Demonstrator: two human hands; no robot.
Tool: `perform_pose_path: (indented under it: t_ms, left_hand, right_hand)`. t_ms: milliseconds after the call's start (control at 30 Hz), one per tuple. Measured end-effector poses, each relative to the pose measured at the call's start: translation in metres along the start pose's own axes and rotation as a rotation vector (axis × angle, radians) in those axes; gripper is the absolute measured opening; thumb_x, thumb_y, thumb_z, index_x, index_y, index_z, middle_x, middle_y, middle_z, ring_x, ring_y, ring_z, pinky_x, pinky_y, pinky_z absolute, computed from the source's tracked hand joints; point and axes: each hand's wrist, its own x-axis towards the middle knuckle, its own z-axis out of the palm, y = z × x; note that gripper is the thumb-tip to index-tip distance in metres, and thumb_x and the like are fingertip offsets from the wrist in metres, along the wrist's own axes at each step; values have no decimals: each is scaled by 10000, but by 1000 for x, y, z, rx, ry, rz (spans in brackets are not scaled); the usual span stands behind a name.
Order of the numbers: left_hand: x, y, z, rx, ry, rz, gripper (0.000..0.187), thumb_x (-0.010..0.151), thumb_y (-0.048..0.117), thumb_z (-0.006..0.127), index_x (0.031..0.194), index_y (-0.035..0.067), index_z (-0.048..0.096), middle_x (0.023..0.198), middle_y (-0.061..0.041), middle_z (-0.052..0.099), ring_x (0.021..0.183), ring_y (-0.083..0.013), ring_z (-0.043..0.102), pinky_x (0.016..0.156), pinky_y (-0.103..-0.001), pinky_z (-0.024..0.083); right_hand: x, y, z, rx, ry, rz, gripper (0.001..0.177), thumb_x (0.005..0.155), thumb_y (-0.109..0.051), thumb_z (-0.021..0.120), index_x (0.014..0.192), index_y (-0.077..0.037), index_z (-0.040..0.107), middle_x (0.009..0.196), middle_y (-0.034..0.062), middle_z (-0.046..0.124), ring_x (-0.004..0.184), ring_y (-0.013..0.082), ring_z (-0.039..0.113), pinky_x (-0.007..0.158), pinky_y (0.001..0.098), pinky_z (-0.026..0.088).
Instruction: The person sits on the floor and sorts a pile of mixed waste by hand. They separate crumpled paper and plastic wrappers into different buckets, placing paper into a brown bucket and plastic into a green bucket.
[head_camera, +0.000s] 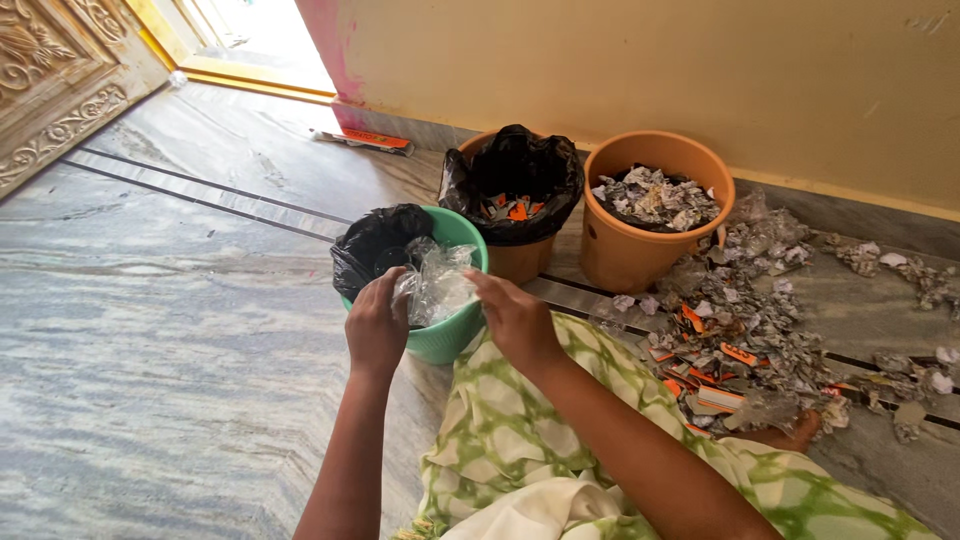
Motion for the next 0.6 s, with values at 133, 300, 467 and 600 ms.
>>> perform_pose_path:
  t_ms: [133, 300, 467, 600]
  left_hand:
    - [2, -35, 7, 149, -401, -121, 407, 911, 342, 665, 1237, 98, 668, 1014, -169, 751, 949, -377, 699, 894, -470, 525]
    - [-4, -84, 52, 387, -992, -334, 531, 999, 537, 503, 1224, 99, 700, 1136, -167, 742, 1096, -325, 693, 968, -452, 516]
    - [0, -146, 139, 139, -1327, -247, 495, 949, 412, 524, 1281, 87, 694, 1302, -158, 687, 1218, -291, 647, 1048, -402, 470]
    - [-8, -175, 165, -12, -1277, -186, 520, 916, 371, 550, 1354, 108, 645, 1446, -125, 616, 1324, -266, 574, 1125, -369, 407]
  right_hand:
    - [27, -12, 48, -227, -315, -110, 394, 1048, -276, 489, 1412, -163, 589, 1376, 118, 653, 1197, 273, 633, 995, 467, 452]
    - [38, -6, 70, -363, -644, -24, 532, 1018, -490, 378, 1335, -156, 644, 1388, 86, 610, 1330, 301, 465, 1143, 577, 178]
    - [62, 7, 82, -540, -1056, 129, 589, 1053, -405, 246, 1244, -166, 750, 1317, 93, 692, 1443, 326, 417, 1275, 601, 65]
    - [76, 13, 103, -556, -1089, 118, 616, 1025, -433, 260, 1226, -94, 733, 1379, 118, 624, 1466, 385, 327, 1225, 635, -27]
